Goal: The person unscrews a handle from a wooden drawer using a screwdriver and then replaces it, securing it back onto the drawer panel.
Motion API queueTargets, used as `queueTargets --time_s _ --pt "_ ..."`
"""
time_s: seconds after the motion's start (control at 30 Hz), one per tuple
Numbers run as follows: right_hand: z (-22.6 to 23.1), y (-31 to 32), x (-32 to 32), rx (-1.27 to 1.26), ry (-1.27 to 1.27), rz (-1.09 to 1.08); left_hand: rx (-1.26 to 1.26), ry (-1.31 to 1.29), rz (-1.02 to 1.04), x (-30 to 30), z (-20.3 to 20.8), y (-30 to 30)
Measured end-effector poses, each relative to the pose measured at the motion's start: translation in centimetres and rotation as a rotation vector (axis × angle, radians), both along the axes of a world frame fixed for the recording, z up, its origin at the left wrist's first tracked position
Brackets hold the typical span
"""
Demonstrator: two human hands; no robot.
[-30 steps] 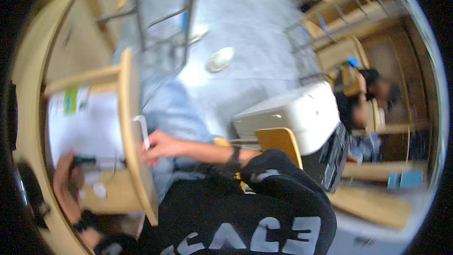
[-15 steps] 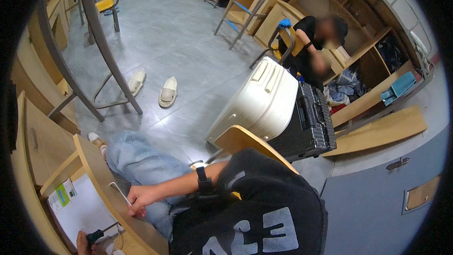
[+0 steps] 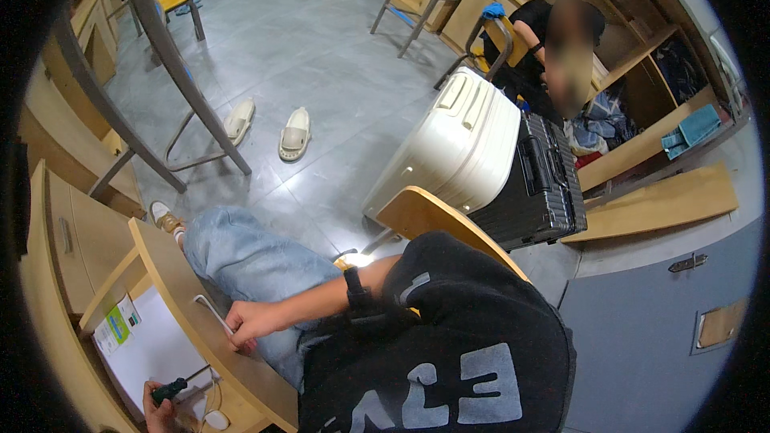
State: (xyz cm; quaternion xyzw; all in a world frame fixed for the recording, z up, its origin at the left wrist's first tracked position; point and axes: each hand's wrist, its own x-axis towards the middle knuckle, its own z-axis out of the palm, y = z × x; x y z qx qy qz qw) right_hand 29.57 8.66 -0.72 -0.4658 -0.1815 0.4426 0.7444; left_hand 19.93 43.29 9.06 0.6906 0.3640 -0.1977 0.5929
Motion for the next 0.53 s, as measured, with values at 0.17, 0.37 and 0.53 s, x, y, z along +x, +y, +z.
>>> queueTargets --time_s 0.17,0.37,0.53 --pt "-0.5 -0.1 0.0 0.031 0.003 0.02 0.095 -0.05 -0.065 -0.8 0.2 -0.2" --pt "0.0 -0.3 0.2 -0.008 -0.005 0.014 0.378 -0.76 -0.486 -2.2 1.6 -3.5" --pt "-0.2 0.0 0.1 -0.004 0.023 0.021 0.027 -0.844 -0.465 -2.7 0.5 -2.0"
